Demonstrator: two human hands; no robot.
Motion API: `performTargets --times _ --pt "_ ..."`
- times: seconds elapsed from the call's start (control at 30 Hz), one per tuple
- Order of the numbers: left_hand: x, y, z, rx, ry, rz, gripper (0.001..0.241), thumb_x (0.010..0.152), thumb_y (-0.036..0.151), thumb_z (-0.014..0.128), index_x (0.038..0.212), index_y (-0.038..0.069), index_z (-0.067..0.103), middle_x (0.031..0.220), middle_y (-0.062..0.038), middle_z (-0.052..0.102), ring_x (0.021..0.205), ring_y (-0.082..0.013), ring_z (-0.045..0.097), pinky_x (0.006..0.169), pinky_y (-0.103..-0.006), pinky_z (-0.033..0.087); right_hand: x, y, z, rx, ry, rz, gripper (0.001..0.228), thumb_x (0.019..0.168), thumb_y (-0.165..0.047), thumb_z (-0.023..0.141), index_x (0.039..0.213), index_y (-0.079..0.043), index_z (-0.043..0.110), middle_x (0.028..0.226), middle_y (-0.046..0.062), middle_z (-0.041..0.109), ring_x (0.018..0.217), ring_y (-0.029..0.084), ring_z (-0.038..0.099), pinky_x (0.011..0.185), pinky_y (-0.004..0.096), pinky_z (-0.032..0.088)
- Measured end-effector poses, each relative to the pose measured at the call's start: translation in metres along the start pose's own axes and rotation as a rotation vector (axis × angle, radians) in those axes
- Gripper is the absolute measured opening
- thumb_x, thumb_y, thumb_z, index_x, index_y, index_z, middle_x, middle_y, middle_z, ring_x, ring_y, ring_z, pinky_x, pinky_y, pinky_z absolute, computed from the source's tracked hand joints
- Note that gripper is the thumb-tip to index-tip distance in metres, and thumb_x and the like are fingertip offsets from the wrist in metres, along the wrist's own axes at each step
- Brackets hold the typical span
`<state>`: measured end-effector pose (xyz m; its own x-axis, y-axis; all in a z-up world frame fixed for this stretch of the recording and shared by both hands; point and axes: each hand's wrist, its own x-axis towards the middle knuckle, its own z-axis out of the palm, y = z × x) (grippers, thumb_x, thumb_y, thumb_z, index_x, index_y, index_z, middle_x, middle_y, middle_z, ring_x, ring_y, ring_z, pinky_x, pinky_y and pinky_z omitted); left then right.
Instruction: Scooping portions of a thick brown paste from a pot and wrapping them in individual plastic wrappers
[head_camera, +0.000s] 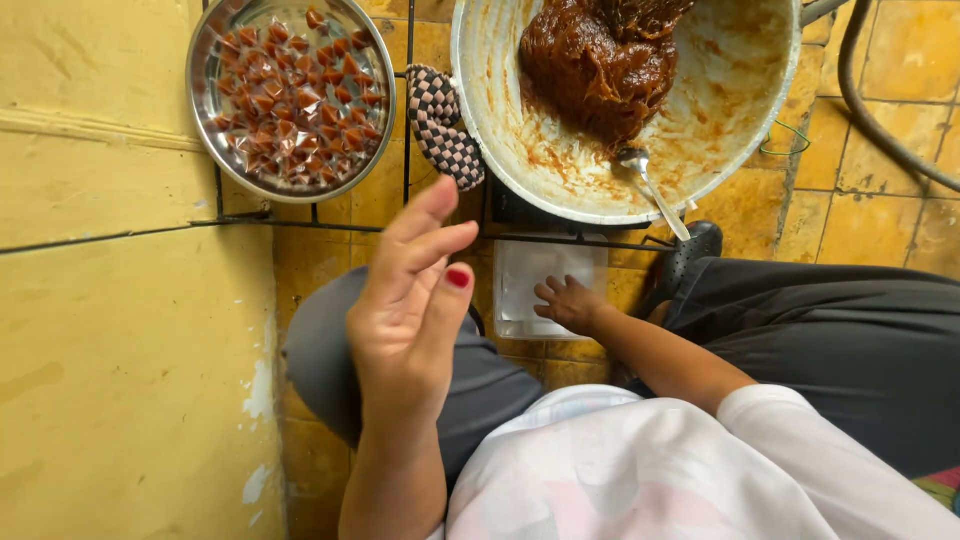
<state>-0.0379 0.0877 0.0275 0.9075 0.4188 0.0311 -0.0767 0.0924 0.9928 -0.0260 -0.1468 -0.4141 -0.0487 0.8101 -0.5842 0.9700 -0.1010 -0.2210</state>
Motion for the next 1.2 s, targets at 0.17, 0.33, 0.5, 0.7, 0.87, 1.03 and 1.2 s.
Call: performTargets --times 0.17,0.33,0.5,0.7,0.87,1.03,1.2 --pt "0.013 -0.004 0.001 0.190 0.011 -0.053 0.021 0.104 0.014 0.057 0.120 0.002 0.065 0.143 -0.023 0.057 0.141 -0.0309 0.055 0.119 -0.0399 0.050 0.024 0.008 0.042 -0.111 0.212 -0.092 0.021 0.099 -0.024 0.055 0.120 -0.028 0.058 0.138 0.012 0.044 0.126 0.041 0.044 0.082 0.054 0.045" --pt "0.019 -0.006 0.001 0.257 0.033 -0.076 0.023 0.103 0.017 0.057 0.118 0.002 0.067 0.140 -0.023 0.059 0.137 -0.0310 0.058 0.116 -0.0403 0.051 0.032 0.015 0.058 -0.095 0.737 -0.164 0.017 0.094 -0.011 0.061 0.079 -0.019 0.060 0.089 0.010 0.062 0.084 0.034 0.056 0.070 0.046 0.043" --pt "0.020 -0.010 0.000 0.300 0.051 -0.084 0.022 0.103 0.016 0.057 0.117 0.002 0.067 0.136 -0.020 0.062 0.132 -0.0286 0.061 0.113 -0.0377 0.053 0.031 0.014 0.058 -0.087 0.383 -0.124 0.014 0.086 -0.005 0.060 0.091 -0.014 0.068 0.111 0.011 0.063 0.101 0.036 0.056 0.081 0.049 0.045" --pt "0.025 -0.014 0.000 0.419 0.062 0.007 0.019 0.104 0.011 0.055 0.115 0.002 0.069 0.130 -0.017 0.065 0.126 -0.0255 0.064 0.108 -0.0344 0.055 0.025 0.033 -0.005 0.440 0.029 0.170 0.031 0.088 -0.028 0.054 0.114 -0.014 0.062 0.112 0.014 0.066 0.107 0.037 0.055 0.082 0.050 0.047" --pt "0.027 -0.034 0.000 0.434 0.036 0.085 0.017 0.104 0.011 0.062 0.114 0.002 0.072 0.121 -0.016 0.069 0.112 -0.0272 0.070 0.093 -0.0371 0.060 0.010 0.046 -0.045 1.219 0.169 0.386 0.014 0.076 -0.023 0.074 0.083 -0.012 0.070 0.075 0.011 0.073 0.072 0.030 0.074 0.063 0.043 0.057" --pt "0.018 -0.059 0.002 0.474 -0.036 0.050 0.016 0.101 0.013 0.066 0.115 0.009 0.074 0.117 -0.011 0.072 0.103 -0.0234 0.072 0.085 -0.0379 0.062 -0.080 0.033 -0.206 1.884 0.307 0.361 0.009 0.080 -0.006 0.071 0.087 -0.003 0.066 0.081 0.018 0.074 0.074 0.031 0.076 0.067 0.037 0.062" --pt "0.006 -0.093 0.005 0.530 -0.225 -0.168 0.050 0.087 0.025 0.080 0.133 0.013 0.066 0.118 -0.017 0.072 0.101 -0.0356 0.075 0.076 -0.0427 0.063 -0.132 0.031 -0.251 2.130 0.697 -0.025 0.010 0.086 -0.004 0.070 0.091 0.000 0.062 0.082 0.019 0.075 0.077 0.028 0.078 0.075 0.039 0.064"
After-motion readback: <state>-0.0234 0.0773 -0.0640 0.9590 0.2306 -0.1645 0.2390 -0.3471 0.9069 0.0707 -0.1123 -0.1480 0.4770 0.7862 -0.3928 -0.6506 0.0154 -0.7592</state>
